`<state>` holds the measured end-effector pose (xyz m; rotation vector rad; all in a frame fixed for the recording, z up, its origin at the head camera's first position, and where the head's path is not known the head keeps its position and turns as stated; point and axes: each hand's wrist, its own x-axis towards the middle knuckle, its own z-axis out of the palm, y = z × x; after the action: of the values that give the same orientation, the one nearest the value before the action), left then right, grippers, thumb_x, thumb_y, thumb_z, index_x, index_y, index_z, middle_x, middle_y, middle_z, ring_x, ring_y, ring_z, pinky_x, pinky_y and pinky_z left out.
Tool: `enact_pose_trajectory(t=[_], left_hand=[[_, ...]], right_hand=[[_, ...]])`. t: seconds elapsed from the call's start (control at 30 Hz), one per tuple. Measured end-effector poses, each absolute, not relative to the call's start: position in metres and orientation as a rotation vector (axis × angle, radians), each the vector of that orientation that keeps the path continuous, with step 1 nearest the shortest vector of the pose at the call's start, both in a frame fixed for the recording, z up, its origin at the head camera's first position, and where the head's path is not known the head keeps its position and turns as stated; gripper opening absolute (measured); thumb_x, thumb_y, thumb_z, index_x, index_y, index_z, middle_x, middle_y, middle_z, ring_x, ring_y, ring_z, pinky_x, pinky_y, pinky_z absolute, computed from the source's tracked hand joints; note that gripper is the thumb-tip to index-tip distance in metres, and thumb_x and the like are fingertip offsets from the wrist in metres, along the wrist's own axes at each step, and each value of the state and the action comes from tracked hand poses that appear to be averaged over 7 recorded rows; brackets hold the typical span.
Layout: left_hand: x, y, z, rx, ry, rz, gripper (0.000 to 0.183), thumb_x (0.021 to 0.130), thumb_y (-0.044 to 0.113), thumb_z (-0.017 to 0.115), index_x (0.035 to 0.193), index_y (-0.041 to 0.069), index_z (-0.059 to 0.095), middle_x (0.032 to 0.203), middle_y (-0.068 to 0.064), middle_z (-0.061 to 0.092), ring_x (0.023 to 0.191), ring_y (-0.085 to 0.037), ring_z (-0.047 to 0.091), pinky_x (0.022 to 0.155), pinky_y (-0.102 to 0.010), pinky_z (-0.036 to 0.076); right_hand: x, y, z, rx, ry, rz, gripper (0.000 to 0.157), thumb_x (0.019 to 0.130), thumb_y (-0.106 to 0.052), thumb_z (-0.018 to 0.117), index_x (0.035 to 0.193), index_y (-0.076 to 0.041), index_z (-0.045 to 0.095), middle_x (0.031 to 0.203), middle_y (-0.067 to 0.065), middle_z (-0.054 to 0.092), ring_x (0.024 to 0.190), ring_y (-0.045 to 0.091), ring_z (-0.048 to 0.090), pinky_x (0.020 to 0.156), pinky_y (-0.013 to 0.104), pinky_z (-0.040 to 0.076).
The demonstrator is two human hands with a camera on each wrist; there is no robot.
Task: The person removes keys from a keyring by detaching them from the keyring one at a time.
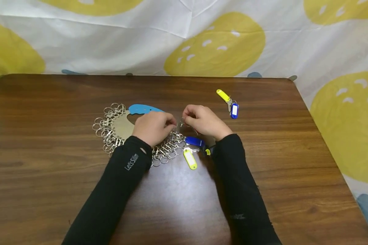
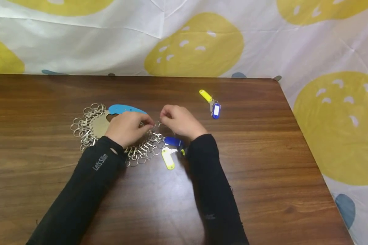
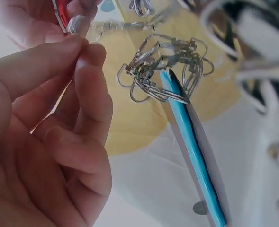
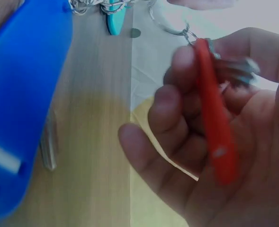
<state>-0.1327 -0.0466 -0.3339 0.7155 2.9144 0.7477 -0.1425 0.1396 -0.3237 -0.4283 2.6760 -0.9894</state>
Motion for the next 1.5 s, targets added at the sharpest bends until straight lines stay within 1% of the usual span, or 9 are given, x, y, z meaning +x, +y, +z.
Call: enact_pose_trajectory(t=[0.2,0.3,0.47,0.63,0.77,0.97,1.23,1.4,1.5], left_hand=[[-0.134,-0.046,-0.336,0.718,2.880,0.807,0.014,0.089,0.027,0.065,0.096,0.019,0.073,0.093,-0.001,0.074,0.082,-0.022,0.067,0.065,-0.046,0.053],[-0.133,-0.045,-0.337,0.714,2.889,0.828,0.014,0.088,0.028,0.064,0.095,0.019,0.073,0.091,0.000,0.074,0.077,-0.021,0.066,0.061,-0.045,0.052],[-0.133,-0.045,-0.337,0.681,2.915,0.851,0.016,0.088,0.027,0.062,0.096,0.019,0.074,0.087,-0.001,0.073,0.065,-0.020,0.060,0.051,-0.038,0.046],[-0.133,-0.047,-0.337,0.678,2.902,0.866,0.016,0.089,0.024,0.060,0.095,0.017,0.073,0.085,-0.002,0.072,0.064,-0.019,0.059,0.052,-0.035,0.044],[-0.134,-0.048,-0.338,0.667,2.898,0.878,0.013,0.088,0.024,0.060,0.091,0.017,0.070,0.083,-0.001,0.070,0.064,-0.019,0.059,0.053,-0.035,0.045],[-0.134,-0.049,-0.338,0.644,2.964,0.825,0.010,0.083,0.025,0.060,0.084,0.016,0.065,0.077,-0.001,0.065,0.061,-0.020,0.057,0.049,-0.035,0.042],[-0.128,-0.050,-0.344,0.642,3.060,0.860,0.010,0.087,0.025,0.065,0.090,0.016,0.068,0.086,-0.002,0.071,0.066,-0.024,0.063,0.053,-0.042,0.048],[-0.136,-0.047,-0.337,0.677,3.119,0.839,0.009,0.089,0.021,0.062,0.093,0.016,0.068,0.083,-0.003,0.073,0.058,-0.026,0.059,0.045,-0.038,0.041],[-0.135,-0.049,-0.336,0.674,3.121,0.802,0.011,0.090,0.021,0.061,0.095,0.016,0.069,0.083,-0.003,0.073,0.056,-0.026,0.057,0.044,-0.035,0.037]], right_hand=[[-0.142,0.137,-0.325,-0.445,2.678,-1.025,0.013,0.097,-0.017,0.051,0.096,-0.008,0.061,0.074,0.005,0.056,0.057,0.017,0.049,0.057,0.030,0.041],[-0.141,0.135,-0.326,-0.450,2.675,-1.041,0.013,0.097,-0.016,0.051,0.096,-0.007,0.061,0.075,0.005,0.057,0.055,0.018,0.049,0.055,0.030,0.041],[-0.141,0.133,-0.324,-0.476,2.687,-1.053,0.012,0.096,-0.015,0.052,0.095,-0.006,0.061,0.075,0.005,0.058,0.057,0.017,0.051,0.053,0.028,0.041],[-0.142,0.133,-0.324,-0.484,2.687,-1.049,0.012,0.096,-0.015,0.052,0.096,-0.007,0.061,0.079,0.006,0.059,0.062,0.017,0.051,0.056,0.029,0.041],[-0.142,0.133,-0.325,-0.489,2.699,-1.039,0.013,0.096,-0.016,0.052,0.096,-0.007,0.061,0.081,0.006,0.060,0.064,0.018,0.051,0.059,0.029,0.041],[-0.143,0.131,-0.325,-0.490,2.740,-0.999,0.013,0.095,-0.017,0.054,0.094,-0.007,0.062,0.078,0.005,0.060,0.065,0.017,0.051,0.060,0.028,0.040],[-0.136,0.128,-0.329,-0.494,2.704,-1.009,0.012,0.095,-0.016,0.055,0.094,-0.007,0.062,0.079,0.005,0.061,0.068,0.017,0.051,0.063,0.029,0.041],[-0.143,0.127,-0.321,-0.525,2.709,-1.010,0.011,0.094,-0.015,0.055,0.094,-0.006,0.062,0.080,0.005,0.061,0.068,0.016,0.051,0.064,0.029,0.041],[-0.143,0.124,-0.322,-0.511,2.705,-0.996,0.012,0.095,-0.014,0.054,0.096,-0.005,0.062,0.082,0.006,0.062,0.070,0.017,0.051,0.065,0.029,0.041]])
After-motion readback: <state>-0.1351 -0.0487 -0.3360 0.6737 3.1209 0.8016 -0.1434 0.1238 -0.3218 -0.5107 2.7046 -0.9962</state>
